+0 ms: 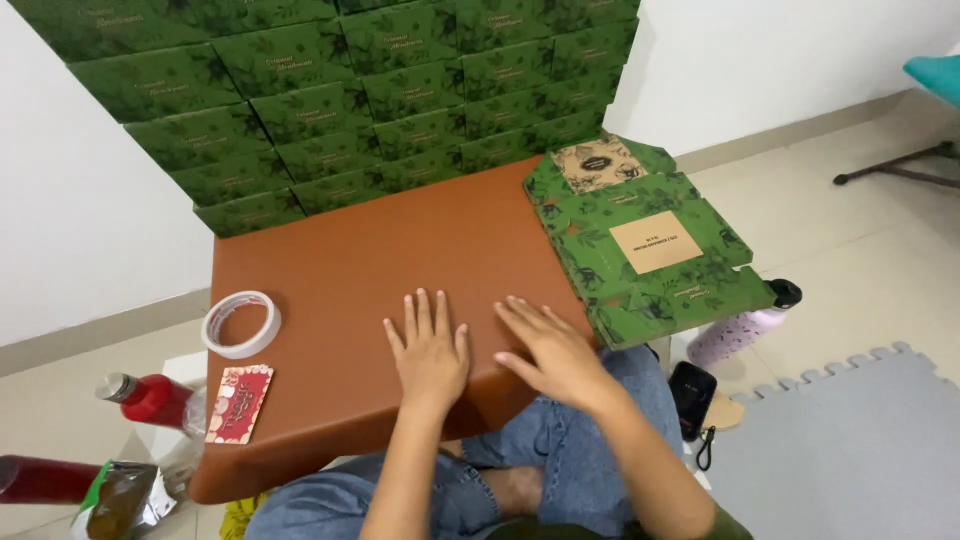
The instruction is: Folding cardboard templates into boxes, placing small items inside, and stacking the finished products.
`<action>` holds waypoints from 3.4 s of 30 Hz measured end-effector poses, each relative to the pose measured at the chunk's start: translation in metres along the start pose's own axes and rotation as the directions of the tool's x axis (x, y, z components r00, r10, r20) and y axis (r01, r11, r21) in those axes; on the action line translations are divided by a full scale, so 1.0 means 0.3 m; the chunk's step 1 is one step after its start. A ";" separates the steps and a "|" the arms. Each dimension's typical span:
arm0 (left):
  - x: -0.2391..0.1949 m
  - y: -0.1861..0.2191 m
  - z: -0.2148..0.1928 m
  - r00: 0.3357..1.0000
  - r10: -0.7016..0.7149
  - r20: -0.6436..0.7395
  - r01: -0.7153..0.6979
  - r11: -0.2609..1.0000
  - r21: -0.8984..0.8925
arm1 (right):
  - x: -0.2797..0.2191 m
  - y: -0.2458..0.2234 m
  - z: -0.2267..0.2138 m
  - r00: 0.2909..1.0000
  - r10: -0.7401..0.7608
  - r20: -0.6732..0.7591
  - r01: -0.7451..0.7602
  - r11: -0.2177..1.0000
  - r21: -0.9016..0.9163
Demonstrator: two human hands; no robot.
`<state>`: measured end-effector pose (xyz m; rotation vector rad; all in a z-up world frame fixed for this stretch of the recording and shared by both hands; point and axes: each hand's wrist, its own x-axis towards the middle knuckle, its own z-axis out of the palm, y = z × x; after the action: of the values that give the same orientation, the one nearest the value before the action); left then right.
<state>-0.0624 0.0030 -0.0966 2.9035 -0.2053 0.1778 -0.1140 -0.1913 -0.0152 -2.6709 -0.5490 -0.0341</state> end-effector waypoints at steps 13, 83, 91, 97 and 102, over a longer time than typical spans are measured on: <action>0.097 0.449 0.001 0.884 0.448 -0.132 -0.460 0.782 -0.421 | -0.222 0.350 -0.134 0.938 0.326 -0.120 -0.338 0.937 -0.088; 0.155 0.518 0.047 0.905 0.425 0.010 -0.395 0.850 -0.347 | -0.097 0.530 -0.329 0.511 -0.149 -0.846 -0.363 0.855 -0.370; 0.172 0.536 0.103 0.912 0.404 -0.066 -0.404 0.864 -0.301 | -0.168 0.366 -0.574 0.273 -0.404 -0.873 -0.085 0.894 -0.441; 0.158 0.528 0.096 0.906 0.399 -0.142 -0.423 0.864 -0.272 | -0.220 0.138 -0.429 0.280 -0.345 -0.896 0.053 0.937 -0.344; 0.015 0.416 -0.070 0.890 0.201 -0.410 -0.435 0.648 -0.626 | -0.203 0.053 -0.372 0.427 0.391 -0.816 0.363 0.752 0.550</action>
<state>-0.0793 -0.1132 -0.0489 2.0048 -0.5965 0.4875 -0.1578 -0.2719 0.0743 -1.5266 -0.0851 -1.0461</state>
